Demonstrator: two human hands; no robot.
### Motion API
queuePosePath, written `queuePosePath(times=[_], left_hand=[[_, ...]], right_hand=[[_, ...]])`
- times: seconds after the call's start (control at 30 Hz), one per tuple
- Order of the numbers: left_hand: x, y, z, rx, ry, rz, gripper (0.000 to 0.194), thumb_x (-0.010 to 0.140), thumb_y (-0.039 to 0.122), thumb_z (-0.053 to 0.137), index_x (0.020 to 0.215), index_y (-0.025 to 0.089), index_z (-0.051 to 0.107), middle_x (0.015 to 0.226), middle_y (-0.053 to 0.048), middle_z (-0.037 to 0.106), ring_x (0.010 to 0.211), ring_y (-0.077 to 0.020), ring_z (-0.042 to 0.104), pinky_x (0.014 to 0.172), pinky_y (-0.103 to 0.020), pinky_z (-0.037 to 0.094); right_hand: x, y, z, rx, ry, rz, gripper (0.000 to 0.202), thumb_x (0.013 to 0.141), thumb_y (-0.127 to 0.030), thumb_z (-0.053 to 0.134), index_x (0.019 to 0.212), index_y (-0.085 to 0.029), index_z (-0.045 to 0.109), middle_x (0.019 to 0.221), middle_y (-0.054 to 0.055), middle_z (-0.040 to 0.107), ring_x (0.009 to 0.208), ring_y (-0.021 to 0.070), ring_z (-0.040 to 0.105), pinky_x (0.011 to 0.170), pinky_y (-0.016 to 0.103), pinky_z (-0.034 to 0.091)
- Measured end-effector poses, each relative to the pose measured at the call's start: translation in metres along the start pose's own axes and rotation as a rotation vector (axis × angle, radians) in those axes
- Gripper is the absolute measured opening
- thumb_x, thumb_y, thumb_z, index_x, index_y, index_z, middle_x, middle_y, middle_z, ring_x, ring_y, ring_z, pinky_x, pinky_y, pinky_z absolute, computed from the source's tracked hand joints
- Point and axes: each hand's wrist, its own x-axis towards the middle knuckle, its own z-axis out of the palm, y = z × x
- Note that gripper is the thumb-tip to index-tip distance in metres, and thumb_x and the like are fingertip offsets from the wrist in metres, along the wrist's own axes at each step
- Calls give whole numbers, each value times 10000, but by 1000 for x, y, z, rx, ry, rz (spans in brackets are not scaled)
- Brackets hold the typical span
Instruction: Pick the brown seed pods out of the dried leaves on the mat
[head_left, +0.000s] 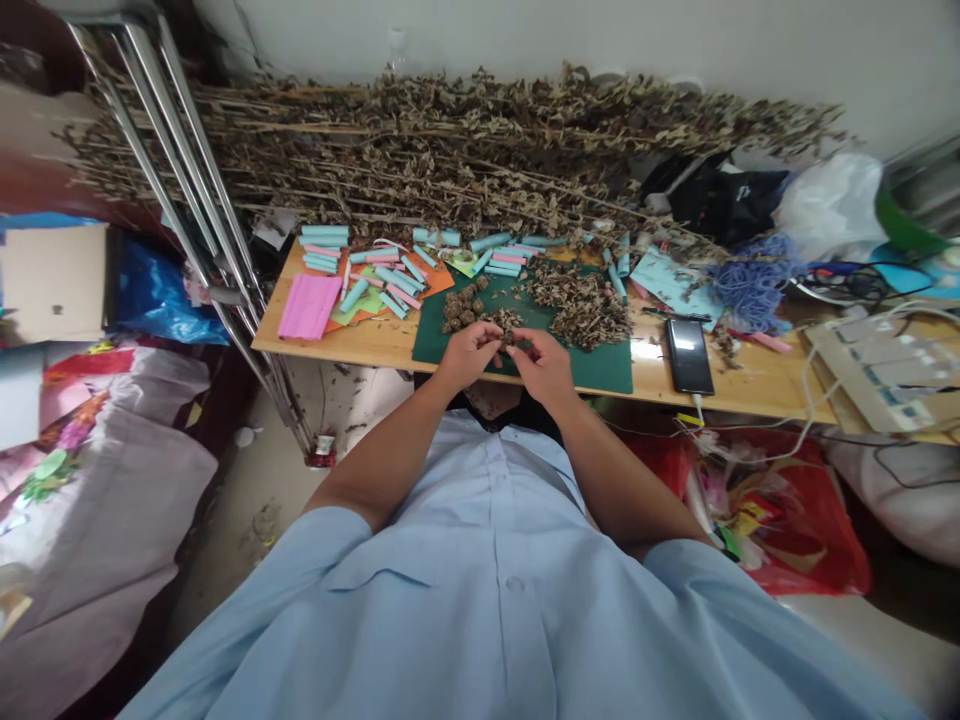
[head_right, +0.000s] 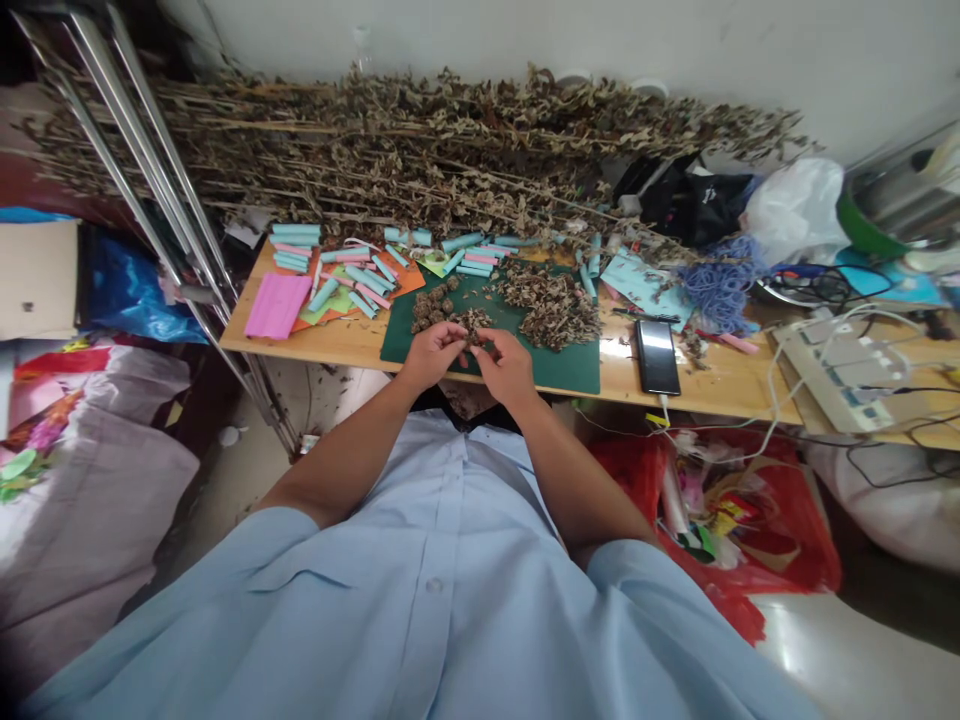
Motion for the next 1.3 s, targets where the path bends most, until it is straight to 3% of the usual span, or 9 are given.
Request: queuePosePath(times=[0.23, 0.63, 0.8, 0.93, 1.03, 1.3], left_hand=[[1, -3, 2, -79, -51, -33, 245, 839, 151, 629, 1076, 165, 568, 806, 3, 698, 569, -89, 658, 615, -226, 524], [2, -4, 1, -16, 25, -6, 232, 864, 158, 596, 1095, 162, 581, 783, 12, 716, 591, -87, 674, 655, -220, 514], [2, -8, 2, -51, -3, 1, 249, 860, 174, 606, 1107, 162, 573, 783, 9, 709, 583, -97, 670, 616, -222, 508], [1, -6, 1, -48, -8, 20, 258, 874, 185, 589, 1131, 163, 579, 766, 16, 692, 559, -98, 651, 609, -233, 502], [-1, -1, 0, 4, -13, 25, 264, 906, 207, 558, 1165, 165, 586, 683, 35, 658, 581, -109, 659, 648, -240, 507], [-3, -2, -2, -53, 23, 4, 288, 947, 252, 499, 1219, 175, 556, 834, -6, 700, 563, -89, 639, 588, -226, 478]], right_hand=[[7, 4, 5, 5, -35, 50, 213, 878, -338, 618, 999, -221, 748, 930, 52, 739, 761, 185, 642, 762, 351, 546], [11, 2, 3, 65, 43, 184, 255, 852, -370, 635, 1006, -188, 726, 763, 20, 691, 665, 166, 593, 689, 313, 511], [12, -3, 5, 26, 27, 146, 213, 872, -355, 623, 966, -205, 742, 796, 31, 717, 694, 177, 622, 701, 319, 520], [10, -4, 5, 39, -43, -32, 181, 879, -319, 628, 974, -224, 749, 1011, 59, 744, 852, 194, 672, 751, 330, 542], [9, -3, 4, 34, -56, -119, 160, 885, -289, 626, 960, -223, 751, 1028, 60, 742, 881, 190, 678, 770, 330, 544], [22, 3, 3, -83, 73, -11, 197, 912, -306, 592, 1001, -198, 730, 956, 63, 746, 823, 200, 669, 804, 353, 550]])
